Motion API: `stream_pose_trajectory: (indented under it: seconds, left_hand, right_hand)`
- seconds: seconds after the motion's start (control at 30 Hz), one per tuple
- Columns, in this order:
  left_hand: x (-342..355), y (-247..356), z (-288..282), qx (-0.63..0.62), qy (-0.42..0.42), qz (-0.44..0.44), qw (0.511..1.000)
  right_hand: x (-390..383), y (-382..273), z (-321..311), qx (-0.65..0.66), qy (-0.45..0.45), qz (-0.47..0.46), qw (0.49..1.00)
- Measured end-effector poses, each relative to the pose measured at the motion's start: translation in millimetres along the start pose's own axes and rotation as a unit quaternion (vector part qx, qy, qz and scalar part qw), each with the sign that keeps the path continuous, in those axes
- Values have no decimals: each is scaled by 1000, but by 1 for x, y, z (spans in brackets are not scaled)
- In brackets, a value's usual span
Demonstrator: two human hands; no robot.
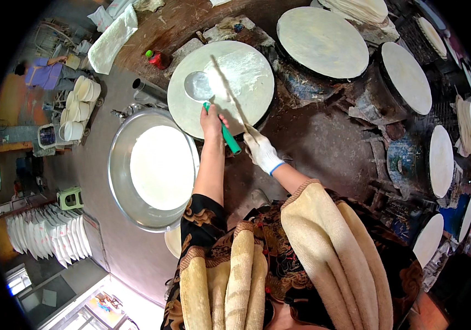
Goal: The person scoops batter from a large metal bowl and pours it onto hot circular griddles. They use a wooden spreader to evenly distribute the batter into thin, round crepes. Once cooked, the crepes are lifted and stacked onto a nearby pile.
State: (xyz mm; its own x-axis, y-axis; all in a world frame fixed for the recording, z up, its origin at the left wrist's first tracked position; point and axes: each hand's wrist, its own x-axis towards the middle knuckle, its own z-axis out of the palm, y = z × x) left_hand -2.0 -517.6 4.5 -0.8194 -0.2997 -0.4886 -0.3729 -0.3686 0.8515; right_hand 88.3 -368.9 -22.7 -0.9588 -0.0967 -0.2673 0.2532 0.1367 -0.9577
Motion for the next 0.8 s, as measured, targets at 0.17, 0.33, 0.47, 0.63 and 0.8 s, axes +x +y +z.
stream_pose_trajectory:
  seconds: [0.17,0.33,0.47,0.63,0.8]
  left_hand:
    - [2,1,0,-39,39,-8,998]
    - [-2,0,21,-113,62,-30,991]
    - [1,22,-7,-405,-94,-193,889]
    - [-63,52,-22,-342,-138,-53,928]
    - [-63,61,-44,-332,-101,-69,935]
  right_hand:
    - [29,-53,-45,75,-67,131,986]
    - [16,-25,-17,-10,-122,103,987]
    - [14,-77,-32,22,-109,156,981]
    - [39,-68,-73,24,-20,72,997]
    - [1,-29,-21,-247,-112,-71,960]
